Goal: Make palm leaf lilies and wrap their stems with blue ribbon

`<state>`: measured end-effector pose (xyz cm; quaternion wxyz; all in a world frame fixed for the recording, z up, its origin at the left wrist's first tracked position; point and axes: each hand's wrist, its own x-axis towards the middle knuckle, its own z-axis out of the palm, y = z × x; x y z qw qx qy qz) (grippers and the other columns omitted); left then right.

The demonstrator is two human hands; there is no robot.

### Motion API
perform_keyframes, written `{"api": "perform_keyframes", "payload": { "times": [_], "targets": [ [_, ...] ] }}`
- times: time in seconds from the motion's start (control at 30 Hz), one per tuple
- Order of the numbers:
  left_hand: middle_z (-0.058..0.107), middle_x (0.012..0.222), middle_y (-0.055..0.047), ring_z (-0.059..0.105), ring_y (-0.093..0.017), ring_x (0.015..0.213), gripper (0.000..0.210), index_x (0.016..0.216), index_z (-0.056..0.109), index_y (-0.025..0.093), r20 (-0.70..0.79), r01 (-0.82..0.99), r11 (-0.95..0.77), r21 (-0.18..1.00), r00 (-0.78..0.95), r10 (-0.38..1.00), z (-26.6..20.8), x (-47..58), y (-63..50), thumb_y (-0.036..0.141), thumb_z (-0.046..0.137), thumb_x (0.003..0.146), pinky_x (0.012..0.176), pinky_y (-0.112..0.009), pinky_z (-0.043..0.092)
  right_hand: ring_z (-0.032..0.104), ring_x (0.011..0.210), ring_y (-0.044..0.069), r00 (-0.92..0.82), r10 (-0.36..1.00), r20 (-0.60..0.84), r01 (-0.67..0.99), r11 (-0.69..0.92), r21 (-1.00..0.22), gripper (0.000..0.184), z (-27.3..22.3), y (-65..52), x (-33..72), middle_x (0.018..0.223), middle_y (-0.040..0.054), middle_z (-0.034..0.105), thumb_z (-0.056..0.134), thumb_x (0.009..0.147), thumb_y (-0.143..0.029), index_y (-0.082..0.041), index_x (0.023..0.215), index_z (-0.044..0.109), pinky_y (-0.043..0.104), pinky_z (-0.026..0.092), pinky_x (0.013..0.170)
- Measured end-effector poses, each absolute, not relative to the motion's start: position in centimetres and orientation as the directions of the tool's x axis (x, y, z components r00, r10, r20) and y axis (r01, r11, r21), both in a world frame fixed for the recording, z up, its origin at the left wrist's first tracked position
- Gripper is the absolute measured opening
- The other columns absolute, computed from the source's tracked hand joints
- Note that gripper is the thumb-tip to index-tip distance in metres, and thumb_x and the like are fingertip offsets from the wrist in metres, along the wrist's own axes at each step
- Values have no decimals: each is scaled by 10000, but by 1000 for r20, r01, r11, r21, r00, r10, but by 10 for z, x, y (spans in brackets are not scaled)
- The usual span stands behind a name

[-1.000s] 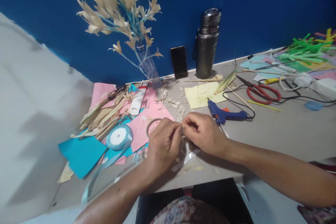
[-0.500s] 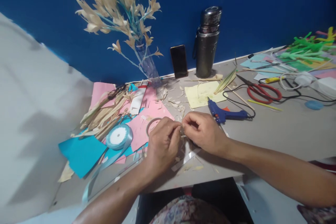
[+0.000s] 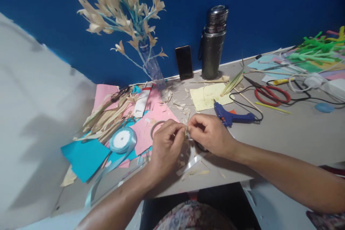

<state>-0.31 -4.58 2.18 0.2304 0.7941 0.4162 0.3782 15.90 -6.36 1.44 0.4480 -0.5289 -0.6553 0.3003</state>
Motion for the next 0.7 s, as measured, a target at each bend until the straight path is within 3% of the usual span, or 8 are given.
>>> {"api": "perform_keyframes", "payload": {
  "times": [0.13, 0.27, 0.7],
  "targets": [
    [651, 733, -10, 589, -133, 690, 149, 828, 714, 172, 418, 477, -555, 682, 369, 830, 23, -5, -47, 119, 581, 871, 627, -253, 439, 468, 558, 109, -30, 968, 248, 427, 236, -873, 145, 13, -63, 159, 600, -40, 544, 565, 812, -151, -188, 672, 559, 241, 320, 540],
    [637, 697, -8, 567, -131, 657, 141, 792, 709, 166, 479, 484, -608, 630, 374, 794, 20, -7, -48, 124, 592, 859, 625, -264, 427, 458, 560, 106, -40, 946, 323, 476, 302, -826, 142, 10, -65, 157, 608, -37, 542, 562, 794, -124, -186, 666, 554, 246, 318, 566],
    [620, 628, 14, 543, -112, 604, 164, 663, 686, 176, 352, 460, -468, 755, 318, 880, 26, -5, -48, 125, 602, 795, 593, -247, 408, 440, 563, 101, -62, 895, 442, 497, 412, -764, 148, 6, -65, 156, 623, -37, 519, 563, 793, -114, -185, 669, 524, 243, 316, 573]
  ]
}}
